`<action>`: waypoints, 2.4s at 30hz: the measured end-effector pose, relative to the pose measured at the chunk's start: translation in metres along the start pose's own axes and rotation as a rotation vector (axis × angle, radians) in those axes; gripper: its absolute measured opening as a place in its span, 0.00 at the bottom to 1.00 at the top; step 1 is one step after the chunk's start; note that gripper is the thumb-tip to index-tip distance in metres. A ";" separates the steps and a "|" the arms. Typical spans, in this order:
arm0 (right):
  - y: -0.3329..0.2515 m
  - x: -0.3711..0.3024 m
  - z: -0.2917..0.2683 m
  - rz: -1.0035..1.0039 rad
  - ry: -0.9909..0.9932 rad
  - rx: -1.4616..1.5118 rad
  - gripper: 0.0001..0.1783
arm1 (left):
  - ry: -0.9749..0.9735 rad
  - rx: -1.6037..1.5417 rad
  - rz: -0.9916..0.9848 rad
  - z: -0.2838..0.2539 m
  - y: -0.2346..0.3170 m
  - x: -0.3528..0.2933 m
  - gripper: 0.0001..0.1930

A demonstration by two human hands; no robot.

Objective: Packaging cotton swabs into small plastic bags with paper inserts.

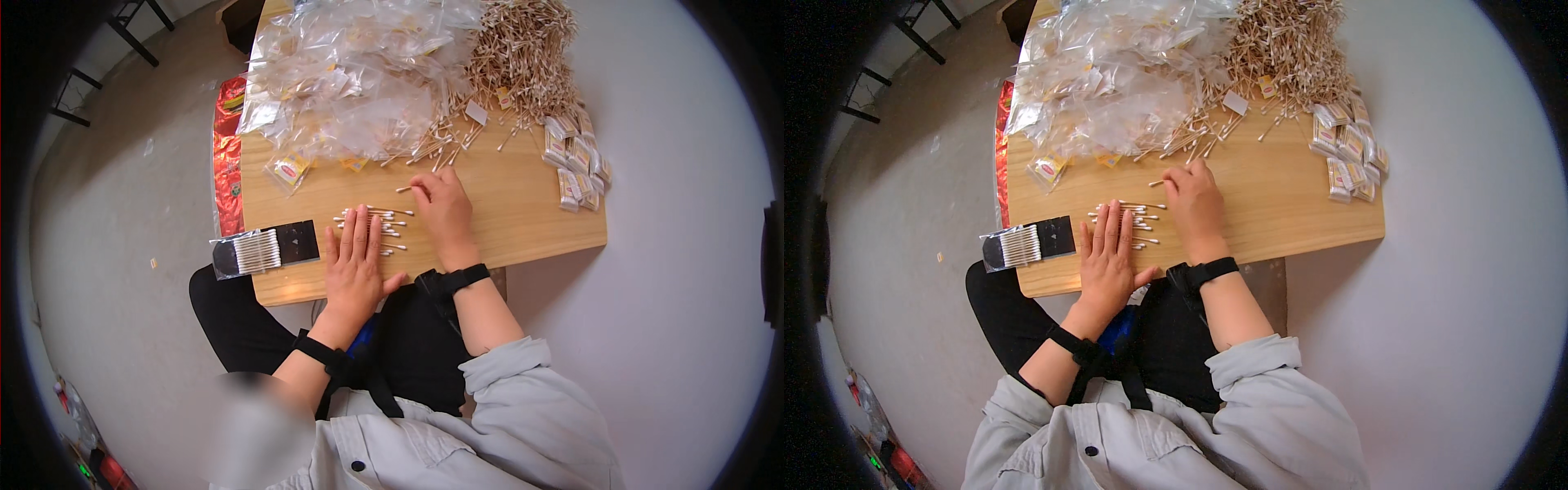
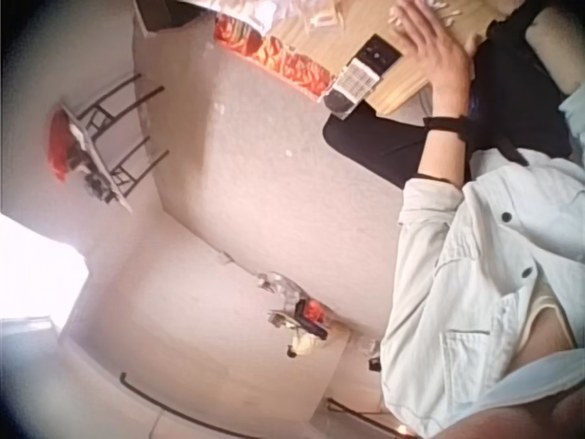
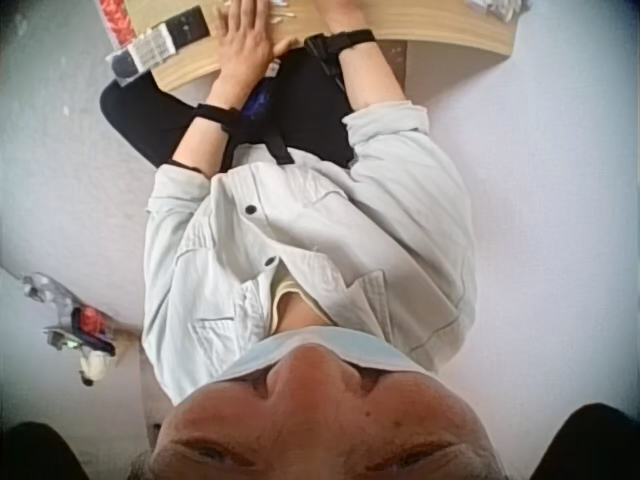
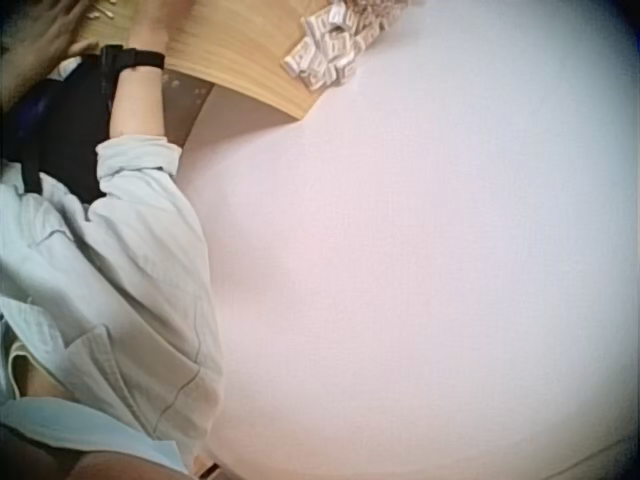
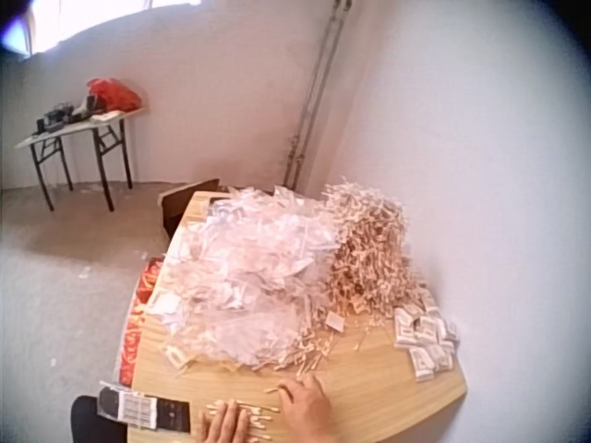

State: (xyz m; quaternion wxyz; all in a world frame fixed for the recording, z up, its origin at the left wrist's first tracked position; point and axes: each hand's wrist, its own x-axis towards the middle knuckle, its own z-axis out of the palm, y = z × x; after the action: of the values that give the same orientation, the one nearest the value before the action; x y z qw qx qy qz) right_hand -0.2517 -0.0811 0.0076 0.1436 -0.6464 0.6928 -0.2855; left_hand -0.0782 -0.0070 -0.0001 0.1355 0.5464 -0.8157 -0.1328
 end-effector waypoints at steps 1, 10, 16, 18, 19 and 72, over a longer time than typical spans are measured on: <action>-0.006 -0.001 0.000 0.001 -0.003 0.001 0.05 | -0.002 0.001 -0.002 0.000 0.000 0.000 0.54; -0.027 -0.002 0.021 -0.102 -0.113 0.027 0.04 | 0.036 0.050 0.010 0.005 -0.002 0.000 0.54; -0.012 -0.020 0.017 0.102 -0.016 0.470 0.10 | 0.078 -0.154 -0.013 -0.003 -0.006 -0.002 0.62; -0.003 -0.033 0.020 0.302 0.196 0.840 0.15 | 0.077 -0.181 -0.030 -0.010 -0.014 0.007 0.62; -0.005 -0.038 0.022 0.307 0.196 0.838 0.15 | 0.080 -0.195 -0.052 -0.014 -0.018 0.012 0.63; -0.039 -0.046 0.047 0.253 0.064 1.074 0.31 | 0.036 -0.057 -0.164 -0.022 -0.024 -0.013 0.53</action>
State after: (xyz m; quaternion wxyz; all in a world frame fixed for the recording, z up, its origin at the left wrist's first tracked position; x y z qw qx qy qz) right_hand -0.1874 -0.0465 -0.0152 0.4654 -0.3850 0.5259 -0.5988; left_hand -0.0446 -0.0054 0.0108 0.1542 0.6094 -0.7618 -0.1569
